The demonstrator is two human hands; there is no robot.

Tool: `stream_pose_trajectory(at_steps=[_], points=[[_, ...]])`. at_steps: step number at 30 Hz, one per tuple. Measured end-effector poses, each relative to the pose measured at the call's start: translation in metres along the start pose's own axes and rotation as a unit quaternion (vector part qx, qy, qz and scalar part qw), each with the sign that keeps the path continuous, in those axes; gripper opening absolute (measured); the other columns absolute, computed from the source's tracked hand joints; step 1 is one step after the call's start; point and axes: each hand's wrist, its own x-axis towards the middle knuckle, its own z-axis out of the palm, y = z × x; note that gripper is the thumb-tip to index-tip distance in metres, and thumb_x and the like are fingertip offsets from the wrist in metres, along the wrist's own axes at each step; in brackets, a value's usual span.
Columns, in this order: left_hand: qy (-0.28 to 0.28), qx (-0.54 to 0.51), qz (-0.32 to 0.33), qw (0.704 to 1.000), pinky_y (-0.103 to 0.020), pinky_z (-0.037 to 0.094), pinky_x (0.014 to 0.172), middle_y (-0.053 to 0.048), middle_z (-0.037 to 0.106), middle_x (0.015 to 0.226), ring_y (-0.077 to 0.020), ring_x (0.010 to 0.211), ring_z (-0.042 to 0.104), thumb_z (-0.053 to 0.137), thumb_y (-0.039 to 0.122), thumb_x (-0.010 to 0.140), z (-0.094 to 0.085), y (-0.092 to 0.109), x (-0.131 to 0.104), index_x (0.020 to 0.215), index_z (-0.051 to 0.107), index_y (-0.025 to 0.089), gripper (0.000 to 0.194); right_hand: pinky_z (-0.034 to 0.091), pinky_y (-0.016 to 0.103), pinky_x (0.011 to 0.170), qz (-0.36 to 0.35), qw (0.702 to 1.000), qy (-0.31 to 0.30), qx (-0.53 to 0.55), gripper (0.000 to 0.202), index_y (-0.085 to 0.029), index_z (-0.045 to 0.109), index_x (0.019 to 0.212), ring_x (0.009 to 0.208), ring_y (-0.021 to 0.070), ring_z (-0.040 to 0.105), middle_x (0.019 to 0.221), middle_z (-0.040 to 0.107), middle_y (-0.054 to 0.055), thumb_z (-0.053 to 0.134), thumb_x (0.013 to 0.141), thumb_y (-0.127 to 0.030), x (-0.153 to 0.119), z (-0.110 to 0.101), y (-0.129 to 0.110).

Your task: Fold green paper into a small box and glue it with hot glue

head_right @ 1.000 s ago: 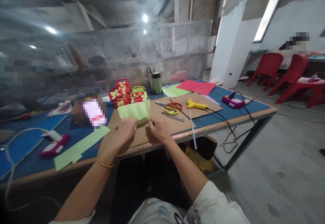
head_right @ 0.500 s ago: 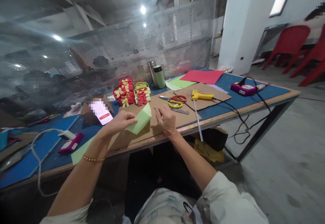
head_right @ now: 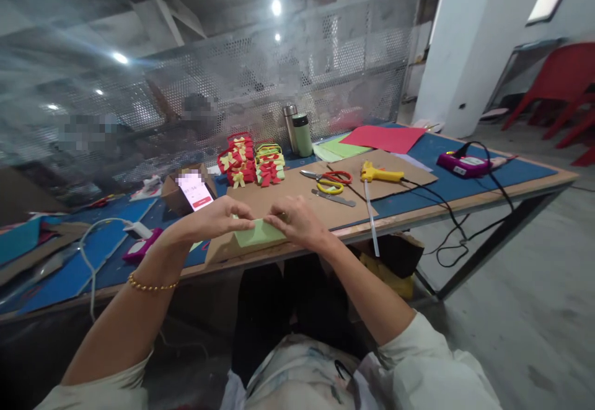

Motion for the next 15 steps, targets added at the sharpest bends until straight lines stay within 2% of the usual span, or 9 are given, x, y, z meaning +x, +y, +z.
stream_pose_trajectory(at_steps=[4,8,11,15], points=[[-0.014,-0.044,0.016,0.999,-0.023,0.031,0.057,0.002,0.054,0.061,-0.0110,0.061,0.042,0.062,0.040,0.082,0.001,-0.002,-0.002,0.070,0.071,0.015,0.029,0.038,0.030,0.076,0.006,0.998,-0.013,0.054,0.023,-0.019,0.064,0.078,0.074,0.0156,0.058,0.079,0.070,0.002,0.062,0.097,-0.032,-0.003,0.000,0.004],[-0.034,-0.043,0.028,0.998,-0.023,0.034,0.059,0.002,0.059,0.064,-0.0115,0.062,0.047,0.062,0.038,0.083,0.001,0.001,-0.002,0.074,0.073,0.014,0.028,0.038,0.031,0.080,-0.021,0.996,-0.047,0.067,0.020,-0.019,0.068,0.084,0.077,0.0158,0.060,0.082,0.072,0.002,0.062,0.097,-0.033,-0.003,-0.009,0.000],[-0.016,0.001,0.048,0.999,-0.023,0.037,0.062,0.001,0.064,0.066,-0.0123,0.064,0.051,0.061,0.035,0.084,0.003,0.005,-0.001,0.077,0.075,0.015,0.025,0.037,0.033,0.086,-0.038,0.994,-0.094,0.047,0.016,-0.020,0.070,0.088,0.081,0.0168,0.061,0.085,0.073,0.002,0.067,0.094,-0.034,-0.001,-0.016,-0.005],[0.027,0.077,0.059,0.995,-0.025,0.037,0.065,0.000,0.066,0.067,-0.0136,0.066,0.055,0.064,0.032,0.084,0.009,0.007,-0.001,0.076,0.075,0.016,0.021,0.036,0.033,0.085,-0.045,0.991,-0.125,0.027,0.019,-0.019,0.067,0.083,0.079,0.0163,0.058,0.083,0.071,0.002,0.066,0.095,-0.034,0.001,-0.019,-0.008]])
